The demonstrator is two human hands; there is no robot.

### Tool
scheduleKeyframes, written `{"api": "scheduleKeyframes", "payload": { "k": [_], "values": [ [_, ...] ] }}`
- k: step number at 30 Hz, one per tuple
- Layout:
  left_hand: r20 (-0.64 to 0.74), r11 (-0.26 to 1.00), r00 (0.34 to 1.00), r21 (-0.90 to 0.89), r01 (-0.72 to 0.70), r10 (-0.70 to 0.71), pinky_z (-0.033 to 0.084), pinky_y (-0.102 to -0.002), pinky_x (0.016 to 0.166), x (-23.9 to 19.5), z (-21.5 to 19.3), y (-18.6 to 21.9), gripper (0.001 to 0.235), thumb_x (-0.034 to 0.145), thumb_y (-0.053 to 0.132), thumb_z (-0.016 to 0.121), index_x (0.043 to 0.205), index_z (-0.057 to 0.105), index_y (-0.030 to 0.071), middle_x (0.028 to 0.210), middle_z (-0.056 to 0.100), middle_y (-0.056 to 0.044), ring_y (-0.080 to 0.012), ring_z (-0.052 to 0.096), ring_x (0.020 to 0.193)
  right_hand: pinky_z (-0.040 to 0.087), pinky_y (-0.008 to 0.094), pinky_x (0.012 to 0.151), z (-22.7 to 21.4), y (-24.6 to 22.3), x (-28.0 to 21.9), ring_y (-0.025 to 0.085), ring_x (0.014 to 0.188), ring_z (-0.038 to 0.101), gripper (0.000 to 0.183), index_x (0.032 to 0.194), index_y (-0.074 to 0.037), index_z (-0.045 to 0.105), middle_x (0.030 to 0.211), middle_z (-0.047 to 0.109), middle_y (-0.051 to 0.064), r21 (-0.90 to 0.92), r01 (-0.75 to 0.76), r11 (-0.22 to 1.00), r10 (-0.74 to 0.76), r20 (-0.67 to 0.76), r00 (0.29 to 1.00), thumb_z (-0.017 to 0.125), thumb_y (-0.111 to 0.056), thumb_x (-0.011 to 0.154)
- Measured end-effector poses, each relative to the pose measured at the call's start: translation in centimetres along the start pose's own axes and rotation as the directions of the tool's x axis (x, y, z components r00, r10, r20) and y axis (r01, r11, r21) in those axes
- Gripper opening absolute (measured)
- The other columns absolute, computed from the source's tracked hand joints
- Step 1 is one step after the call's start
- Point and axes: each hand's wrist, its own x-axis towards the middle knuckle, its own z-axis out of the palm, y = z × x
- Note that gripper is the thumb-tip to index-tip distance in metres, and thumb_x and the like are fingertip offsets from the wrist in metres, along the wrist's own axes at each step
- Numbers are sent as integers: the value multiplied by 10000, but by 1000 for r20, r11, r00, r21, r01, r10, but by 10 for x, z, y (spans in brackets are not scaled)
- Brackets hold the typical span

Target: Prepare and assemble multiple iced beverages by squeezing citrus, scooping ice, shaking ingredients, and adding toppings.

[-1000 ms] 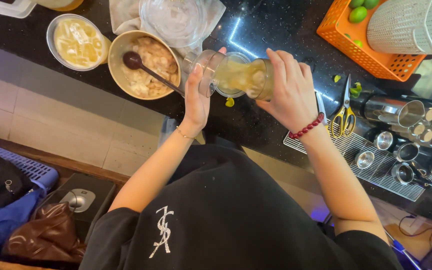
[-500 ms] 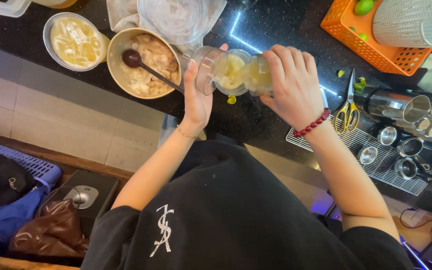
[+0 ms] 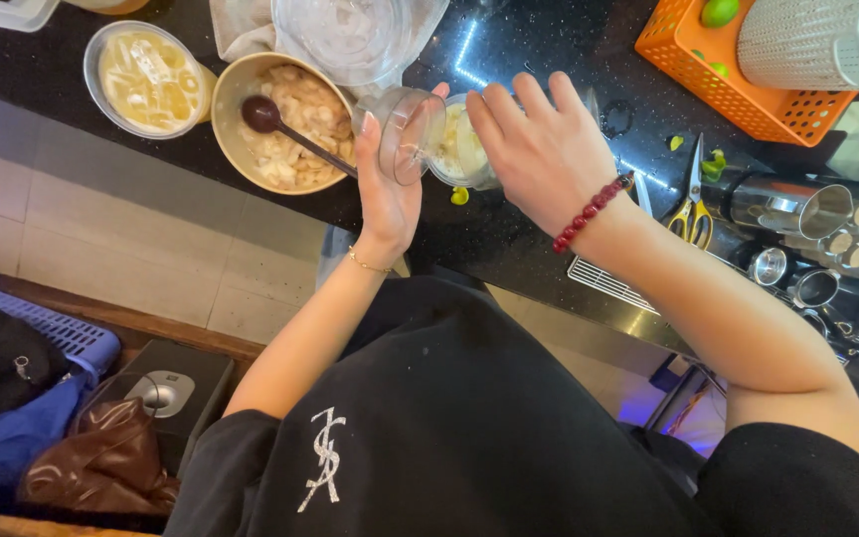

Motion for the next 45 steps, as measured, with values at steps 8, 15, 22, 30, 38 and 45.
{"api": "scheduleKeyframes", "payload": {
  "k": [8, 15, 22, 30, 38, 45],
  "values": [
    [52, 980, 981, 66, -188, 184, 157, -396, 1365, -2, 11, 5, 797, 1084, 605, 333, 1521, 427, -55, 1664, 397, -209, -243, 287, 1614, 444, 438, 1081, 29, 13, -34, 326, 1272, 550, 815, 1368, -26, 539, 1337, 588, 124, 573, -118, 811, 247, -153, 957, 929, -233, 683],
    [229, 812, 919, 433, -391, 320, 182, -425, 1301, -3, 89, -1, 740, 986, 556, 717, 1491, 440, 92, 1596, 448, -105, -264, 359, 1539, 449, 412, 1216, 95, -32, -83, 280, 1390, 541, 885, 1487, -40, 422, 1485, 518, 133, 909, -125, 397, 698, -210, 684, 956, -215, 802],
    [608, -59, 781, 793, -607, 139, 91, -559, 1297, -1, 125, -72, 802, 798, 493, 873, 1427, 497, 166, 1521, 470, -65, -344, 274, 1564, 466, 399, 1202, 177, -43, -126, 247, 1384, 539, 885, 1559, -75, 285, 1497, 473, 138, 988, 19, 152, 910, -147, 387, 875, -104, 901],
    [448, -91, 888, 893, -440, 102, 205, -552, 1239, 21, 139, -93, 961, 678, 488, 883, 1472, 470, 138, 1466, 423, -132, -365, 330, 1447, 480, 386, 1140, 244, 2, -128, 247, 1354, 536, 868, 1551, -138, 235, 1511, 437, 133, 970, 102, 220, 863, -242, 444, 859, -32, 957],
    [375, -55, 724, 904, -424, 578, 408, -398, 1220, -83, 29, -117, 838, 864, 155, 868, 1538, 369, 167, 1543, 374, -78, -305, 409, 1490, 362, 461, 1285, 261, 47, -102, 288, 1420, 400, 1146, 1509, -45, 261, 1491, 313, 127, 901, -130, 415, 816, -304, 492, 1078, -228, 726],
    [298, -87, 747, 947, -309, 595, 330, -505, 1228, -35, 34, -64, 1207, 709, 234, 935, 1588, 130, 43, 1600, 280, -239, -433, 323, 1489, 291, 499, 1298, 211, 9, -136, 330, 1552, 298, 1054, 1575, -85, 158, 1621, 232, 170, 907, 65, 417, 808, -403, 431, 915, -342, 888]
  ]
}}
